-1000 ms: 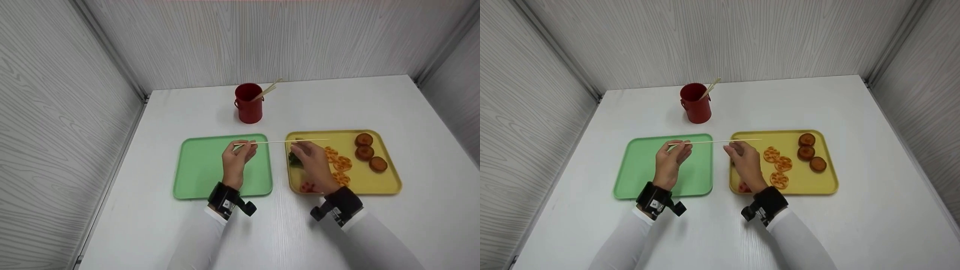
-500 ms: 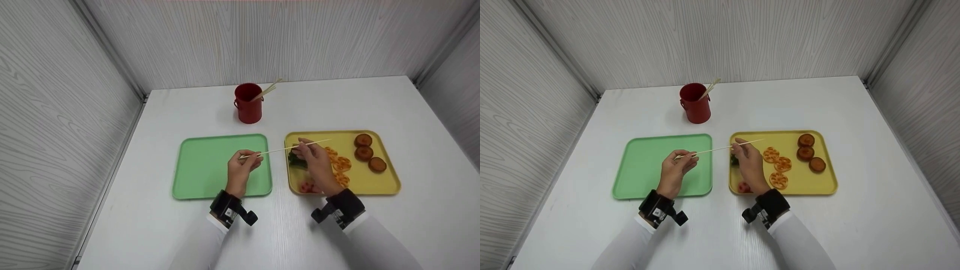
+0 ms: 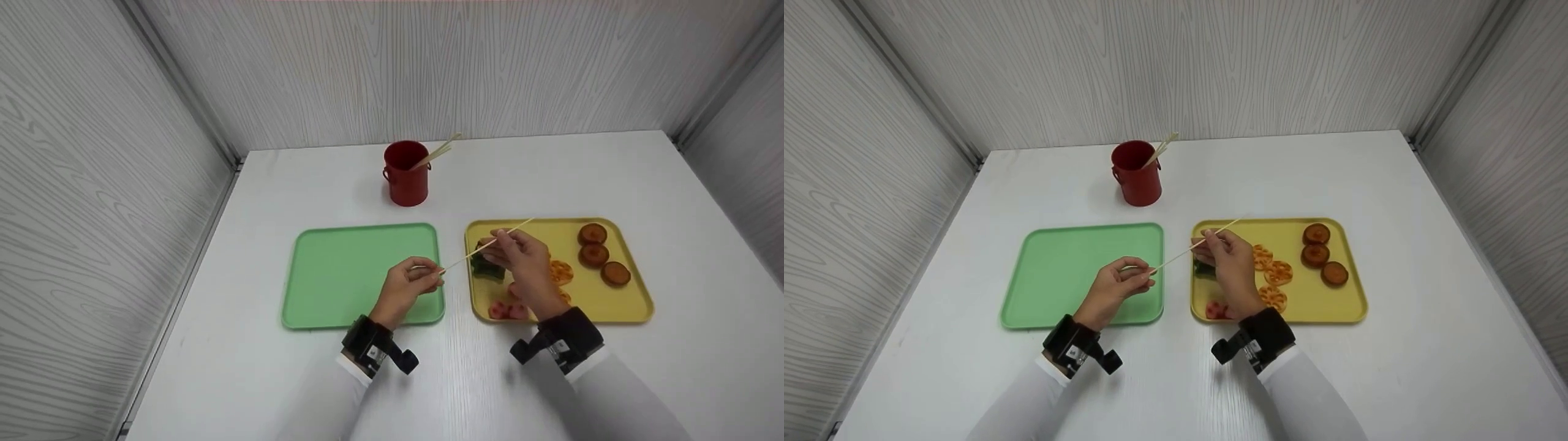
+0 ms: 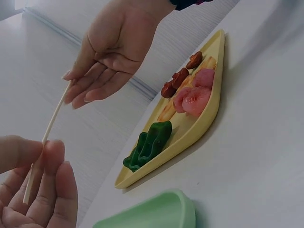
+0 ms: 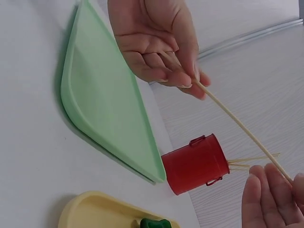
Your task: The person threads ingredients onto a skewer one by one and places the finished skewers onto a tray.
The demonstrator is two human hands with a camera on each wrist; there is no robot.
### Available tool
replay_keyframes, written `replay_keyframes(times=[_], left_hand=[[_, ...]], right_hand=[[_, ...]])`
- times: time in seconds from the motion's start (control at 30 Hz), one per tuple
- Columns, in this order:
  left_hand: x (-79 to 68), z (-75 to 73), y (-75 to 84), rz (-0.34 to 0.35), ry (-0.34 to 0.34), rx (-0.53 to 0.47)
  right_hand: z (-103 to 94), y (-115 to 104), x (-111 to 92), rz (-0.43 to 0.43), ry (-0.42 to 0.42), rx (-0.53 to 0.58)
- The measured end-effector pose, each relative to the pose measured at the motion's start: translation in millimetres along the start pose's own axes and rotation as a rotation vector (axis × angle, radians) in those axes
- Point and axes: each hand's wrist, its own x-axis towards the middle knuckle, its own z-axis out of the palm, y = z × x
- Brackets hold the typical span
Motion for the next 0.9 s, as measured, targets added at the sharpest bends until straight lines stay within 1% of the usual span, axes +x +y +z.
replay_keyframes(times=[0.1, 0.2, 0.3, 0.4, 0.5, 0.6, 0.77, 0.9], left_hand=[[0.2, 1.1, 1.0, -0.030, -0.070, 0.022], [0.6, 3.4, 3.0, -0.075, -0.114, 0.073], [1.5, 6.5, 4.4, -0.105, -0.129, 0.118], [3.0, 9.3, 4.2, -0.119, -0.137, 0.116], [3.7, 12.2, 4.3, -0.135, -0.159, 0.110], [2.4, 14.3, 4.0, -0.159, -0.198, 0.137], [0.1, 15.8, -0.3, -0.192, -0.298, 0.203], [0.2, 18.0, -1.2, -0.199, -0.343, 0.211]], right_hand=[[-1.0, -2.5, 0.8, 0.012, 0.001, 0.001], [-1.3, -3.6, 2.4, 0.034, 0.011, -0.013], [-1.2, -4.4, 3.2, 0.062, 0.013, -0.048], [-0.4, -5.0, 2.7, 0.092, 0.008, -0.101], [1.4, -5.3, 2.4, 0.104, -0.003, -0.132], [5.0, -4.3, 2.2, 0.103, -0.010, -0.111], [9.8, 0.3, 2.0, 0.098, -0.013, -0.054], [10.8, 1.8, 3.0, 0.087, -0.025, -0.055]])
